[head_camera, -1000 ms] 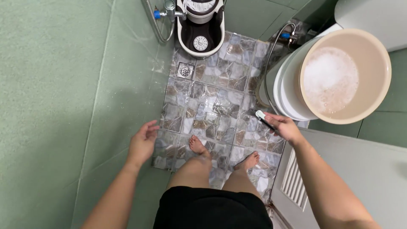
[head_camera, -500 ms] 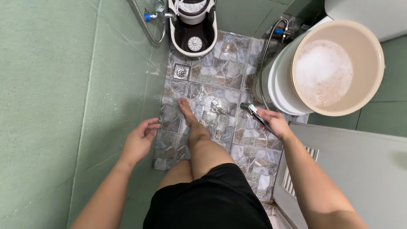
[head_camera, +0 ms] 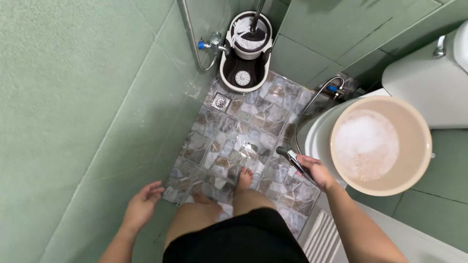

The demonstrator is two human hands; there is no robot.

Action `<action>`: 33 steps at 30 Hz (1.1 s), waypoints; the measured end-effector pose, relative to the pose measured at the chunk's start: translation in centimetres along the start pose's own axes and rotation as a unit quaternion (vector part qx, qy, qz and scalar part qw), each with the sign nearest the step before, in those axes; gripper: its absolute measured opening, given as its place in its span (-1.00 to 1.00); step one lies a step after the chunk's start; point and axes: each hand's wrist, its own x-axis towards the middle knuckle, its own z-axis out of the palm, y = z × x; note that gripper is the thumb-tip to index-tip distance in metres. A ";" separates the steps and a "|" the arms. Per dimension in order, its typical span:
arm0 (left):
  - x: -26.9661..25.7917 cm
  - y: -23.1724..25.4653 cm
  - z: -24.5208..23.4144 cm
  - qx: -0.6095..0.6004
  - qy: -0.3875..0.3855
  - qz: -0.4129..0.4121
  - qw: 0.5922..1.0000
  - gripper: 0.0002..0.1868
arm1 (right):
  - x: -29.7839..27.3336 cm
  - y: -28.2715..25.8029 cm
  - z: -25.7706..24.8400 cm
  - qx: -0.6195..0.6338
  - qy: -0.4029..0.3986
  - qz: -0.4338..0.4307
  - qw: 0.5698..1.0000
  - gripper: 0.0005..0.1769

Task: The person sprays water on the bathroom floor using a handheld shower head. They then pick up a basin filled with soapy water, pour it into the toilet bowl, and flush the toilet. Finally, they rinse the basin with the shower head and place it on the floor.

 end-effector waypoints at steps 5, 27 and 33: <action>3.7 2.7 5.2 -0.043 -0.049 0.058 0.996 -0.56 | -1.9 0.4 -2.2 0.041 0.019 0.028 0.999 -0.52; 10.1 22.5 13.8 0.166 -0.249 0.244 0.922 -0.61 | -8.0 0.1 -0.9 0.055 0.155 -0.054 0.985 -0.55; 13.4 22.9 12.4 0.125 -0.237 0.277 0.923 -0.56 | -6.6 4.6 -1.9 0.102 0.240 -0.001 0.965 -0.57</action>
